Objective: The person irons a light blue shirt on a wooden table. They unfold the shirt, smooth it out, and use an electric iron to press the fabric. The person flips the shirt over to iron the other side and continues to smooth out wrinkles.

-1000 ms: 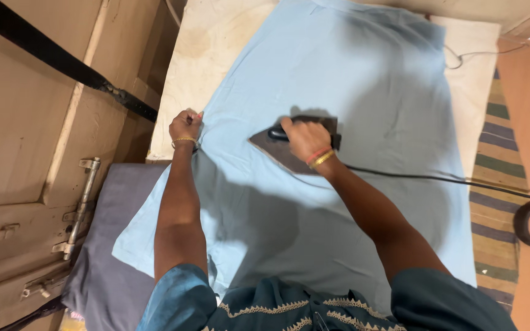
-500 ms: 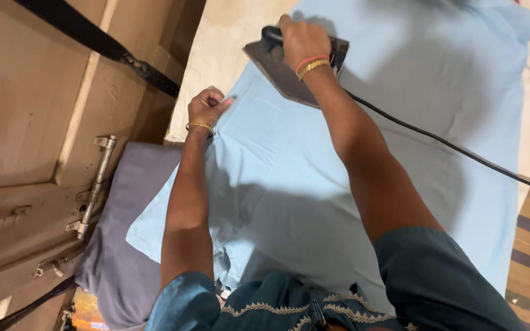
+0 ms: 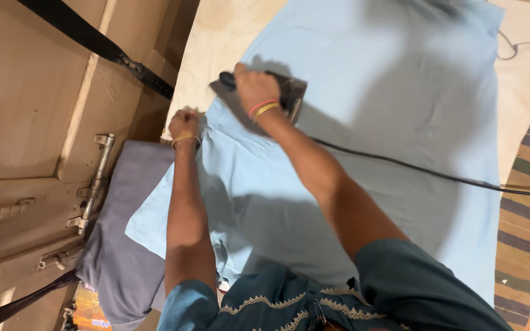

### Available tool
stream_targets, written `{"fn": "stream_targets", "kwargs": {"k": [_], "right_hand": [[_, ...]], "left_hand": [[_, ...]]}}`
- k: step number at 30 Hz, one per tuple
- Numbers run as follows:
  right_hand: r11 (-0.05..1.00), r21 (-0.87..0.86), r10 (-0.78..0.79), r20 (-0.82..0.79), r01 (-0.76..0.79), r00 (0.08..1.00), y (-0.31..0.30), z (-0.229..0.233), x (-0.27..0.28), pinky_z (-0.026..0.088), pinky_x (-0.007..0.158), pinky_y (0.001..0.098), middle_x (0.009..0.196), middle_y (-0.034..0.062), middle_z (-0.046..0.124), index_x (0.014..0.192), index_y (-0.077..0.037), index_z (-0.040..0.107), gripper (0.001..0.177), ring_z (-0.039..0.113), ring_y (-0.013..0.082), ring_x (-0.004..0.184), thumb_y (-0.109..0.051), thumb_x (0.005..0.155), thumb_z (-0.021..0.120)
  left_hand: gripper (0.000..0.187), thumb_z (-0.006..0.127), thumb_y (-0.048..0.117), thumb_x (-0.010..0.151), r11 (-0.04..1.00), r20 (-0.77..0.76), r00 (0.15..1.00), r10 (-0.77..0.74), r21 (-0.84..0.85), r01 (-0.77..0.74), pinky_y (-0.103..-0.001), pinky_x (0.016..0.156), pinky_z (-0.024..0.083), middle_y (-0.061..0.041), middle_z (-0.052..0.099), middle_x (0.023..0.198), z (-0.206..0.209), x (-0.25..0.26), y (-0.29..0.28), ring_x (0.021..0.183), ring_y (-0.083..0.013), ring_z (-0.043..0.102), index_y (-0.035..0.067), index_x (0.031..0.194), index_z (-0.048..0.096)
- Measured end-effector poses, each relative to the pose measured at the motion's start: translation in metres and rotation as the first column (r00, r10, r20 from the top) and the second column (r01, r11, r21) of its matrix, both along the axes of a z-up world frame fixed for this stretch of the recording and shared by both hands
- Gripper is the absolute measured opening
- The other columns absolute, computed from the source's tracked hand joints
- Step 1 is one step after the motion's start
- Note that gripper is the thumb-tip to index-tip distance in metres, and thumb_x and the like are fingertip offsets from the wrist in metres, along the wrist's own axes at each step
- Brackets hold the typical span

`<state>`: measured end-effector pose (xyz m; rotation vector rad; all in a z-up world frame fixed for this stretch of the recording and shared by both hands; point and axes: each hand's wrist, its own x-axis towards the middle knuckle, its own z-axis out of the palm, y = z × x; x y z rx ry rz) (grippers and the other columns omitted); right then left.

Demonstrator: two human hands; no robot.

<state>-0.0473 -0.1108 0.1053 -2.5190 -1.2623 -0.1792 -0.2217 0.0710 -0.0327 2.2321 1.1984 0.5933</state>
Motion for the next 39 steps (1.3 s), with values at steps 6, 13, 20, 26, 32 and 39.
{"fn": "stream_targets", "kwargs": {"k": [6, 13, 20, 26, 32, 39], "right_hand": [[0.997, -0.031, 0.058, -0.163, -0.064, 0.985, 0.012, 0.014, -0.055, 0.059, 0.060, 0.0464, 0.075, 0.0176, 0.073, 0.099, -0.004, 0.057, 0.012, 0.075, 0.0342, 0.071, -0.006, 0.087, 0.058], [0.993, 0.021, 0.119, -0.127, -0.117, 0.985, 0.036, 0.015, -0.040, 0.059, 0.060, 0.0474, 0.076, 0.0172, 0.073, 0.099, -0.004, 0.056, 0.012, 0.075, 0.0355, 0.071, -0.006, 0.088, 0.058], [0.991, 0.000, 0.135, -0.149, -0.137, 0.980, -0.002, 0.016, -0.041, 0.058, 0.059, 0.0468, 0.077, 0.0183, 0.073, 0.099, -0.004, 0.056, 0.020, 0.074, 0.0360, 0.071, -0.002, 0.081, 0.064], [0.995, -0.074, 0.051, -0.242, -0.071, 0.969, -0.085, 0.021, -0.052, 0.057, 0.062, 0.0486, 0.078, 0.0191, 0.073, 0.099, -0.004, 0.056, 0.021, 0.073, 0.0377, 0.074, 0.000, 0.080, 0.064], [0.985, -0.162, -0.093, -0.227, 0.056, 0.970, -0.191, 0.027, -0.045, 0.056, 0.060, 0.0509, 0.076, 0.0199, 0.071, 0.104, -0.002, 0.056, 0.025, 0.072, 0.0397, 0.073, 0.000, 0.080, 0.064], [0.930, -0.158, -0.354, -0.138, 0.332, 0.925, -0.318, 0.013, -0.001, 0.054, 0.062, 0.0563, 0.077, 0.0189, 0.072, 0.101, -0.005, 0.060, 0.022, 0.070, 0.0422, 0.072, -0.018, 0.084, 0.068]], "left_hand": [[0.013, 0.056, 0.017, 0.098, 0.843, 0.136, 0.926, 0.351, -0.476, -0.250, -0.036, 0.055, 0.056, -0.014, 0.073, 0.088, 0.022, -0.021, -0.005, 0.061, -0.0213, 0.072, 0.005, 0.101, 0.058], [0.016, 0.056, 0.017, 0.100, 0.899, 0.220, 0.927, 0.303, -0.390, -0.201, -0.032, 0.058, 0.059, -0.012, 0.074, 0.080, 0.001, -0.026, -0.003, 0.059, -0.0184, 0.073, 0.003, 0.101, 0.063], [0.020, 0.058, 0.020, 0.100, 0.946, 0.163, 0.951, 0.262, -0.240, -0.219, -0.039, 0.073, 0.054, -0.015, 0.074, 0.091, 0.022, -0.018, -0.006, 0.077, -0.0260, 0.070, 0.003, 0.107, 0.064], [0.024, 0.052, 0.016, 0.105, 0.996, 0.550, 0.833, 0.061, -0.087, -0.016, -0.039, 0.084, 0.053, -0.015, 0.068, 0.114, 0.050, 0.017, -0.056, 0.091, -0.0243, 0.062, 0.003, 0.124, 0.061], [0.047, 0.044, 0.035, 0.115, 0.908, 0.651, 0.738, -0.176, -0.182, 0.378, -0.035, 0.118, 0.038, -0.014, 0.054, 0.155, 0.026, 0.073, -0.146, 0.142, -0.0280, 0.051, 0.006, 0.151, 0.049], [0.064, 0.024, 0.052, 0.109, 0.866, 0.035, 0.866, -0.499, 0.000, 0.499, -0.066, 0.123, -0.002, -0.005, 0.021, 0.173, 0.034, 0.060, -0.248, 0.160, -0.0384, 0.003, 0.020, 0.163, 0.033]]}}
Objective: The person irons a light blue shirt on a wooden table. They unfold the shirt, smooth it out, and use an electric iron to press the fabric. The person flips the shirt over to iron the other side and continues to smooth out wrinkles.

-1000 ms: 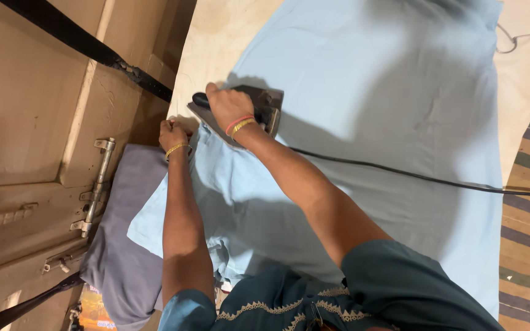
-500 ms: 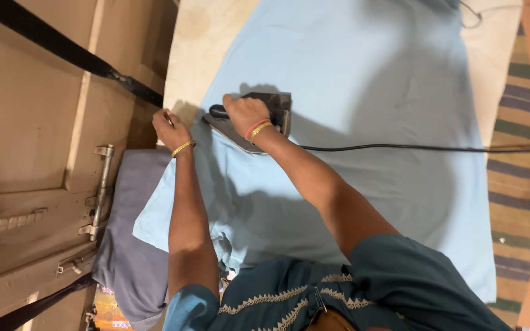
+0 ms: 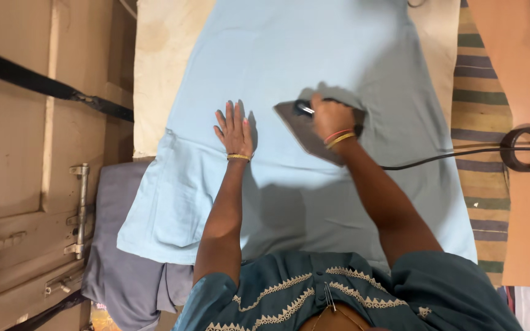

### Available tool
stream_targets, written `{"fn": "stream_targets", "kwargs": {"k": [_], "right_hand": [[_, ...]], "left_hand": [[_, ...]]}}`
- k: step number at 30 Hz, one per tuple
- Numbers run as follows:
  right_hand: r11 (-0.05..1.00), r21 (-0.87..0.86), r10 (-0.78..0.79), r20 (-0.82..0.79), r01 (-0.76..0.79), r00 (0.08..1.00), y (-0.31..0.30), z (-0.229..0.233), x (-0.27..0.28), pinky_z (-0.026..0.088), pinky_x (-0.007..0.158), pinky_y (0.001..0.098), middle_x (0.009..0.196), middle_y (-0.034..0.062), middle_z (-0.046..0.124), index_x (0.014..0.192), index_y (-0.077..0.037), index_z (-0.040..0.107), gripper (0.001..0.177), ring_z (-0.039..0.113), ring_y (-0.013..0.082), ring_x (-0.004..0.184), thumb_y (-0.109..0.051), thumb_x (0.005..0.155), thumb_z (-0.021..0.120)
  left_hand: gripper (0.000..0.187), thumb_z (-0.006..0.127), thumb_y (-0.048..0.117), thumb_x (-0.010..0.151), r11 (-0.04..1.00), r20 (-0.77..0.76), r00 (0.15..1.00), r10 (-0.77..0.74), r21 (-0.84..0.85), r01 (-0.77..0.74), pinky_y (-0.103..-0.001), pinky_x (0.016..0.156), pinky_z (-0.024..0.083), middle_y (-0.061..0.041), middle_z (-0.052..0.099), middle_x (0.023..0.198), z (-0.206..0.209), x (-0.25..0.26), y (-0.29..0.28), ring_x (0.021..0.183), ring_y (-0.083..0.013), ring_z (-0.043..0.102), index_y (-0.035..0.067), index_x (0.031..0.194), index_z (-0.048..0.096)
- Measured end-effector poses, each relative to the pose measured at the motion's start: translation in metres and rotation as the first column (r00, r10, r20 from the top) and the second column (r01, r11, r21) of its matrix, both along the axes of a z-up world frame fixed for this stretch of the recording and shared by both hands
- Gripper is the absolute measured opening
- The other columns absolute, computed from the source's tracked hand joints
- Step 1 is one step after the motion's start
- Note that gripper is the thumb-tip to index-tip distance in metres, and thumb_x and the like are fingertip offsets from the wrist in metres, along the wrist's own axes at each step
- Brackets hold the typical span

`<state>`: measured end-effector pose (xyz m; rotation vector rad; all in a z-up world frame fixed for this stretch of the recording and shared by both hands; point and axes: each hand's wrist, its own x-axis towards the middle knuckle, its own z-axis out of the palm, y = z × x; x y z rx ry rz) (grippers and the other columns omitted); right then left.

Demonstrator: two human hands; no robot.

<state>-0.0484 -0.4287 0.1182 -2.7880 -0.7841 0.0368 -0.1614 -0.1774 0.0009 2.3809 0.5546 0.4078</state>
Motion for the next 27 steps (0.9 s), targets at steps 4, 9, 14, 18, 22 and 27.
{"fn": "stream_targets", "kwargs": {"k": [4, 9, 14, 18, 22, 27], "right_hand": [[0.981, -0.055, -0.179, 0.089, 0.184, 0.980, -0.064, -0.012, 0.050, 0.055, 0.066, 0.0549, 0.082, 0.0209, 0.072, 0.108, -0.007, 0.060, 0.023, 0.070, 0.0436, 0.074, -0.018, 0.090, 0.067], [0.905, -0.065, -0.415, 0.090, 0.421, 0.905, -0.124, -0.019, 0.128, 0.056, 0.070, 0.0543, 0.087, 0.0237, 0.072, 0.109, -0.006, 0.058, 0.032, 0.070, 0.0456, 0.081, -0.022, 0.088, 0.076], [0.832, -0.042, -0.546, 0.121, 0.554, 0.829, -0.172, -0.028, 0.186, 0.057, 0.072, 0.0535, 0.092, 0.0242, 0.072, 0.108, -0.005, 0.058, 0.037, 0.071, 0.0461, 0.084, -0.020, 0.082, 0.081], [0.788, -0.024, -0.610, 0.110, 0.616, 0.785, -0.203, -0.033, 0.202, 0.058, 0.072, 0.0539, 0.094, 0.0252, 0.072, 0.109, -0.003, 0.058, 0.034, 0.071, 0.0470, 0.086, -0.016, 0.085, 0.080], [0.789, -0.020, -0.603, 0.170, 0.614, 0.780, -0.225, -0.040, 0.200, 0.056, 0.070, 0.0550, 0.091, 0.0247, 0.071, 0.107, -0.003, 0.059, 0.041, 0.071, 0.0470, 0.082, -0.017, 0.077, 0.083], [0.799, 0.002, -0.592, 0.173, 0.601, 0.787, -0.238, -0.038, 0.217, 0.055, 0.076, 0.0545, 0.090, 0.0251, 0.072, 0.108, -0.005, 0.062, 0.040, 0.070, 0.0469, 0.086, -0.020, 0.079, 0.085]], "left_hand": [[0.063, 0.028, 0.053, 0.108, 0.965, -0.213, 0.977, 0.010, 0.260, 0.047, -0.069, 0.122, -0.003, -0.002, 0.014, 0.174, 0.012, 0.002, -0.015, 0.160, -0.0373, 0.000, 0.025, 0.163, 0.032], [0.066, 0.036, 0.055, 0.104, 0.951, -0.273, 0.961, 0.033, 0.303, 0.053, -0.070, 0.121, -0.001, -0.002, 0.013, 0.173, 0.017, 0.006, -0.016, 0.159, -0.0378, 0.001, 0.027, 0.164, 0.030], [0.068, 0.039, 0.051, 0.103, 0.941, -0.269, 0.963, 0.020, 0.330, 0.072, -0.071, 0.121, 0.002, -0.003, 0.013, 0.174, 0.020, 0.006, -0.016, 0.159, -0.0392, 0.002, 0.025, 0.165, 0.029], [0.067, 0.041, 0.051, 0.103, 0.940, -0.282, 0.959, 0.029, 0.334, 0.070, -0.071, 0.120, 0.002, -0.004, 0.014, 0.174, 0.023, 0.003, -0.017, 0.159, -0.0399, 0.004, 0.025, 0.164, 0.029], [0.068, 0.042, 0.051, 0.103, 0.931, -0.283, 0.958, 0.037, 0.357, 0.070, -0.071, 0.121, 0.002, -0.003, 0.015, 0.174, 0.020, 0.005, -0.016, 0.159, -0.0393, 0.006, 0.025, 0.165, 0.029], [0.069, 0.043, 0.050, 0.103, 0.930, -0.268, 0.963, 0.033, 0.361, 0.069, -0.072, 0.120, 0.002, -0.005, 0.016, 0.174, 0.018, 0.003, -0.016, 0.159, -0.0415, 0.006, 0.023, 0.165, 0.031]]}}
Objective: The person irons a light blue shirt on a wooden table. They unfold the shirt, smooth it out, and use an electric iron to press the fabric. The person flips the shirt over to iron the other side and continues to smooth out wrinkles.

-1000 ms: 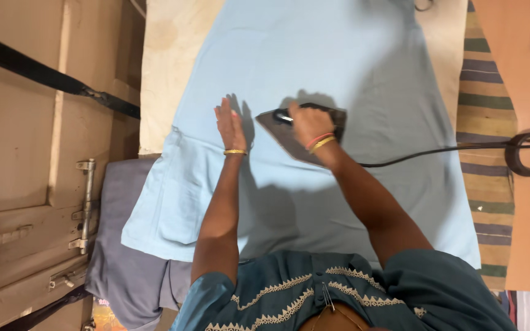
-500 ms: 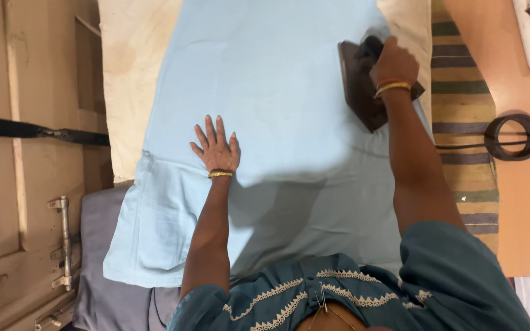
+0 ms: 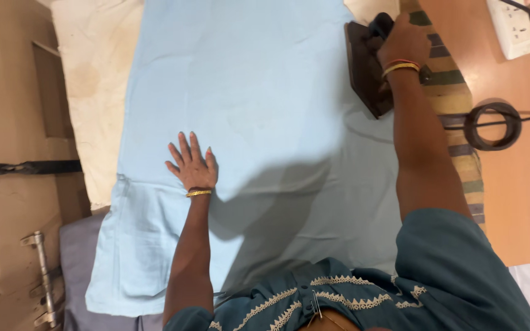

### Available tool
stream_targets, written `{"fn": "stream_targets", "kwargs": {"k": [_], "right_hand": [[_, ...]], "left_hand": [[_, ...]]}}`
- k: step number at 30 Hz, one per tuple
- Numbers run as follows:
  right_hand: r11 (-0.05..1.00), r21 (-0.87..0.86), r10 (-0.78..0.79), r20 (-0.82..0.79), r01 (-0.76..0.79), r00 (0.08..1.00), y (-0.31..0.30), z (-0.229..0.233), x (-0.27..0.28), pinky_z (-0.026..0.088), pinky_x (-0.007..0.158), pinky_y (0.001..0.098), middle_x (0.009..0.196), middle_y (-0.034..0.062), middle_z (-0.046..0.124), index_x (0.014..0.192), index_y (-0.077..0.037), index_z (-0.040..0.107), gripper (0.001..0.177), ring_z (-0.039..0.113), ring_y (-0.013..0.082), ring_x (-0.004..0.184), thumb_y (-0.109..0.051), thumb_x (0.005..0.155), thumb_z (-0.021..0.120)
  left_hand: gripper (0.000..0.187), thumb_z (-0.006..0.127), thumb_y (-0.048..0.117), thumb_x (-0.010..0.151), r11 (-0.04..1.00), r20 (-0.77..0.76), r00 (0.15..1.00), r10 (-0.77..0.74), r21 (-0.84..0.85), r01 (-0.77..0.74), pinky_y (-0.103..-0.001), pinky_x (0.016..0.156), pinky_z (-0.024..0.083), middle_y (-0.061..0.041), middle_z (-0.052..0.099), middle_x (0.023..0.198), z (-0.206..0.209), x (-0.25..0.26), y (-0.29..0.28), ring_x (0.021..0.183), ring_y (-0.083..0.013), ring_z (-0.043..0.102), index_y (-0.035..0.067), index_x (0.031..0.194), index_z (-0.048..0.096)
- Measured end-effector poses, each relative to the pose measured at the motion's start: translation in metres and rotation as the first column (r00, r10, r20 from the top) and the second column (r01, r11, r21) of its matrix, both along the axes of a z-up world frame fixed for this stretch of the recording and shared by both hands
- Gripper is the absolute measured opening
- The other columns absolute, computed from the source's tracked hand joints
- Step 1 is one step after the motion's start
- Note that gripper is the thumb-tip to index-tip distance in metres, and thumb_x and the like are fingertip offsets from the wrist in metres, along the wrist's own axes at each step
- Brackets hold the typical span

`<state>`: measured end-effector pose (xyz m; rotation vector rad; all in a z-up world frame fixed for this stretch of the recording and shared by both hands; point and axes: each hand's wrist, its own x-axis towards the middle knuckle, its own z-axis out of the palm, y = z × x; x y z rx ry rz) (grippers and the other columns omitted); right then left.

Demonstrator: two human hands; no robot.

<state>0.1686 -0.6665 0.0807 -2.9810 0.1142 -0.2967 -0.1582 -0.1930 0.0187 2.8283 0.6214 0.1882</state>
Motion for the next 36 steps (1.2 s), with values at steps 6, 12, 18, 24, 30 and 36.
{"fn": "stream_targets", "kwargs": {"k": [6, 12, 18, 24, 30, 36], "right_hand": [[1.000, -0.021, 0.023, 0.092, -0.021, 0.995, 0.007, -0.008, 0.014, 0.057, 0.070, 0.0522, 0.087, 0.0224, 0.073, 0.109, -0.005, 0.062, 0.045, 0.071, 0.0450, 0.082, -0.016, 0.073, 0.085], [0.992, -0.020, 0.122, 0.071, -0.121, 0.990, 0.011, 0.006, 0.005, 0.056, 0.067, 0.0529, 0.089, 0.0222, 0.073, 0.104, -0.005, 0.059, 0.038, 0.070, 0.0459, 0.083, -0.017, 0.078, 0.084], [0.993, -0.007, 0.114, -0.057, -0.115, 0.992, 0.015, 0.010, -0.058, 0.057, 0.071, 0.0535, 0.090, 0.0233, 0.072, 0.105, -0.006, 0.057, 0.030, 0.072, 0.0459, 0.084, -0.014, 0.086, 0.079], [0.988, 0.043, 0.155, -0.168, -0.150, 0.974, 0.012, 0.025, -0.135, 0.056, 0.072, 0.0559, 0.084, 0.0250, 0.071, 0.101, -0.004, 0.057, 0.032, 0.070, 0.0475, 0.082, -0.026, 0.088, 0.076], [0.994, 0.059, 0.099, -0.212, -0.089, 0.972, -0.016, 0.032, -0.194, 0.056, 0.075, 0.0564, 0.087, 0.0233, 0.072, 0.104, -0.007, 0.058, 0.021, 0.071, 0.0463, 0.084, -0.011, 0.087, 0.070], [0.999, 0.033, -0.011, -0.211, 0.019, 0.977, -0.050, 0.026, -0.233, 0.055, 0.072, 0.0557, 0.087, 0.0252, 0.070, 0.102, -0.004, 0.058, 0.028, 0.069, 0.0474, 0.084, -0.014, 0.081, 0.074]], "left_hand": [[0.069, 0.040, 0.049, 0.104, 1.000, -0.005, 1.000, -0.005, -0.025, 0.005, -0.074, 0.119, 0.002, -0.008, 0.016, 0.174, 0.007, 0.002, -0.005, 0.159, -0.0437, 0.004, 0.021, 0.166, 0.029], [0.069, 0.039, 0.050, 0.102, 0.999, -0.035, 0.999, 0.007, -0.035, -0.009, -0.073, 0.119, 0.002, -0.008, 0.017, 0.173, 0.017, 0.003, -0.007, 0.158, -0.0424, 0.004, 0.022, 0.165, 0.029], [0.069, 0.041, 0.049, 0.101, 1.000, -0.030, 0.999, 0.017, -0.020, -0.018, -0.073, 0.119, 0.004, -0.009, 0.019, 0.174, 0.016, 0.005, -0.007, 0.159, -0.0431, 0.006, 0.022, 0.164, 0.032], [0.068, 0.040, 0.050, 0.102, 1.000, 0.000, 1.000, -0.007, -0.018, 0.007, -0.073, 0.119, 0.004, -0.009, 0.019, 0.173, 0.013, 0.004, -0.005, 0.158, -0.0435, 0.007, 0.021, 0.163, 0.032], [0.068, 0.039, 0.049, 0.102, 1.000, 0.016, 1.000, -0.010, -0.028, 0.011, -0.072, 0.120, 0.003, -0.009, 0.019, 0.173, 0.013, 0.003, -0.004, 0.158, -0.0435, 0.007, 0.020, 0.163, 0.032], [0.070, 0.038, 0.047, 0.101, 1.000, -0.049, 0.999, -0.013, -0.021, 0.012, -0.071, 0.120, 0.001, -0.009, 0.013, 0.174, 0.007, 0.004, -0.002, 0.158, -0.0441, 0.002, 0.020, 0.165, 0.026]]}}
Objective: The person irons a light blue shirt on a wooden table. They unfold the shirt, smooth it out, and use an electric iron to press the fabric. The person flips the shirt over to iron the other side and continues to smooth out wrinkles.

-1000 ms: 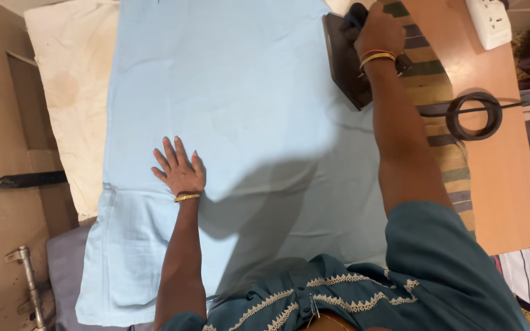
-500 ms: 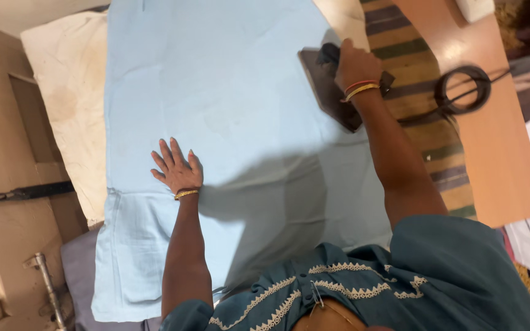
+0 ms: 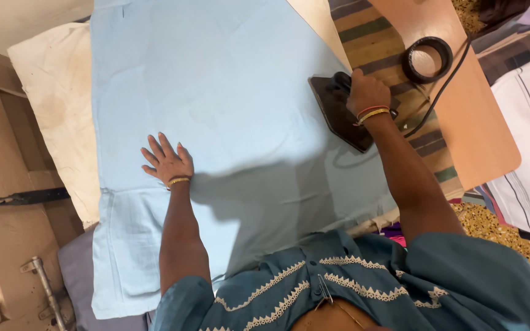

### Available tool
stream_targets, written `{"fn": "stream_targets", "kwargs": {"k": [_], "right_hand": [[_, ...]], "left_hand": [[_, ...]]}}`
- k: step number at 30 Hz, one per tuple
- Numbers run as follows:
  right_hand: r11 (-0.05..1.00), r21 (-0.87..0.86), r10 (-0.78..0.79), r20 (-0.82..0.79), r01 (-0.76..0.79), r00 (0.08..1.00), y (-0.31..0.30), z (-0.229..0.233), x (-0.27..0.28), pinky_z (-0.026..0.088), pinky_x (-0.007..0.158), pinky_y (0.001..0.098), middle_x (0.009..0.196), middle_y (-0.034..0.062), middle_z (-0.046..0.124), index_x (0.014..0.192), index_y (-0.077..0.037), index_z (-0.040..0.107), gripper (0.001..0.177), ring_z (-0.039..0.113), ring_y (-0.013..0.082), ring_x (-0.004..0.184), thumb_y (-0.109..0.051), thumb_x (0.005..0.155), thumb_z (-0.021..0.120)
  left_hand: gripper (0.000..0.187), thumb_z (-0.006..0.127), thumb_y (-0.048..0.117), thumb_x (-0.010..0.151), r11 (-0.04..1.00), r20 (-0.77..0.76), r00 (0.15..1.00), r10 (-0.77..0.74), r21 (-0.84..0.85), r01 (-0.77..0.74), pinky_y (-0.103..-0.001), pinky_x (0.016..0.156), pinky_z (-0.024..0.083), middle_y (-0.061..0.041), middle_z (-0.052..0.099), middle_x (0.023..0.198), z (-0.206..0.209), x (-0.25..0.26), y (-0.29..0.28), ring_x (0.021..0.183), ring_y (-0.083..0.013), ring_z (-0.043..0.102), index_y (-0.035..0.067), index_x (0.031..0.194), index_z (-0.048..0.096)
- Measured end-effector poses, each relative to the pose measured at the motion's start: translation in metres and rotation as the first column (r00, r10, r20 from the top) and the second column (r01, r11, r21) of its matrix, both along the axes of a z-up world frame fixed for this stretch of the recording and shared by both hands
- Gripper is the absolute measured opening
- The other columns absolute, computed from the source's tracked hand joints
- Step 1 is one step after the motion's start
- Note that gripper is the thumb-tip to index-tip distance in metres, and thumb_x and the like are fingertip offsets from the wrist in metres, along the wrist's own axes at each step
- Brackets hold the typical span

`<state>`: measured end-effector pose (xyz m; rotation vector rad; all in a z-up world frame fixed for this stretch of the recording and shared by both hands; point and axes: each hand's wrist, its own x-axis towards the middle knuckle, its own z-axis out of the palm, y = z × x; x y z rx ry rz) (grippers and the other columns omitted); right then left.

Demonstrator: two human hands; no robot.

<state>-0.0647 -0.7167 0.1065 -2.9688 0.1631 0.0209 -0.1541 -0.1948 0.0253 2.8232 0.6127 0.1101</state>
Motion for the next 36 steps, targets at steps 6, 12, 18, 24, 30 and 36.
{"fn": "stream_targets", "kwargs": {"k": [6, 12, 18, 24, 30, 36], "right_hand": [[1.000, 0.007, 0.031, -0.015, -0.031, 0.999, -0.014, -0.001, -0.059, 0.055, 0.071, 0.0556, 0.083, 0.0254, 0.071, 0.115, -0.005, 0.057, 0.035, 0.069, 0.0469, 0.080, -0.010, 0.083, 0.072], [0.995, 0.079, 0.065, -0.104, -0.057, 0.992, -0.020, 0.010, -0.114, 0.055, 0.071, 0.0570, 0.085, 0.0257, 0.071, 0.105, -0.006, 0.054, 0.036, 0.070, 0.0479, 0.080, -0.016, 0.079, 0.076], [0.998, 0.023, -0.053, -0.064, 0.055, 0.997, -0.060, -0.004, -0.120, 0.055, 0.073, 0.0573, 0.084, 0.0251, 0.072, 0.106, -0.008, 0.055, 0.029, 0.071, 0.0479, 0.081, -0.016, 0.087, 0.075], [0.993, 0.047, -0.103, -0.115, 0.109, 0.988, -0.116, -0.002, -0.110, 0.054, 0.079, 0.0563, 0.092, 0.0264, 0.072, 0.106, -0.005, 0.060, 0.041, 0.069, 0.0476, 0.089, -0.029, 0.082, 0.083], [0.954, 0.284, -0.033, -0.207, 0.092, 0.978, -0.129, 0.019, -0.109, 0.053, 0.085, 0.0510, 0.102, 0.0199, 0.073, 0.111, -0.010, 0.068, 0.052, 0.069, 0.0411, 0.099, -0.036, 0.071, 0.089], [0.950, 0.301, -0.041, -0.138, 0.082, 0.990, -0.129, 0.036, -0.093, 0.053, 0.082, 0.0534, 0.103, 0.0209, 0.072, 0.126, -0.013, 0.063, 0.056, 0.067, 0.0439, 0.097, -0.029, 0.076, 0.084]], "left_hand": [[0.073, 0.036, 0.050, 0.103, 1.000, -0.014, 1.000, -0.022, -0.001, 0.022, -0.072, 0.116, -0.004, -0.016, 0.003, 0.172, -0.031, 0.011, 0.008, 0.155, -0.0463, -0.006, 0.017, 0.166, 0.020], [0.078, 0.055, 0.047, 0.094, 0.900, 0.122, 0.893, -0.434, 0.111, 0.422, -0.070, 0.119, -0.003, -0.015, 0.010, 0.172, -0.058, -0.048, -0.155, 0.157, -0.0439, 0.001, 0.020, 0.163, 0.030], [0.067, 0.058, 0.036, 0.096, 0.782, 0.034, 0.790, -0.613, -0.121, 0.612, -0.070, 0.120, 0.013, -0.011, 0.020, 0.171, -0.010, -0.149, -0.288, 0.158, -0.0385, 0.014, 0.021, 0.159, 0.038], [0.066, 0.051, 0.038, 0.100, 0.796, -0.072, 0.793, -0.605, -0.064, 0.602, -0.068, 0.118, 0.007, -0.012, 0.014, 0.169, -0.002, -0.145, -0.297, 0.155, -0.0402, 0.008, 0.017, 0.159, 0.031], [0.064, 0.048, 0.039, 0.102, 0.786, -0.124, 0.776, -0.619, -0.085, 0.613, -0.065, 0.121, 0.006, -0.003, 0.015, 0.171, 0.005, -0.123, -0.332, 0.157, -0.0307, 0.007, 0.025, 0.161, 0.029], [0.066, 0.049, 0.041, 0.099, 0.800, -0.197, 0.776, -0.599, -0.100, 0.592, -0.064, 0.121, 0.005, -0.001, 0.013, 0.170, 0.020, -0.122, -0.331, 0.157, -0.0310, 0.006, 0.027, 0.160, 0.028]]}}
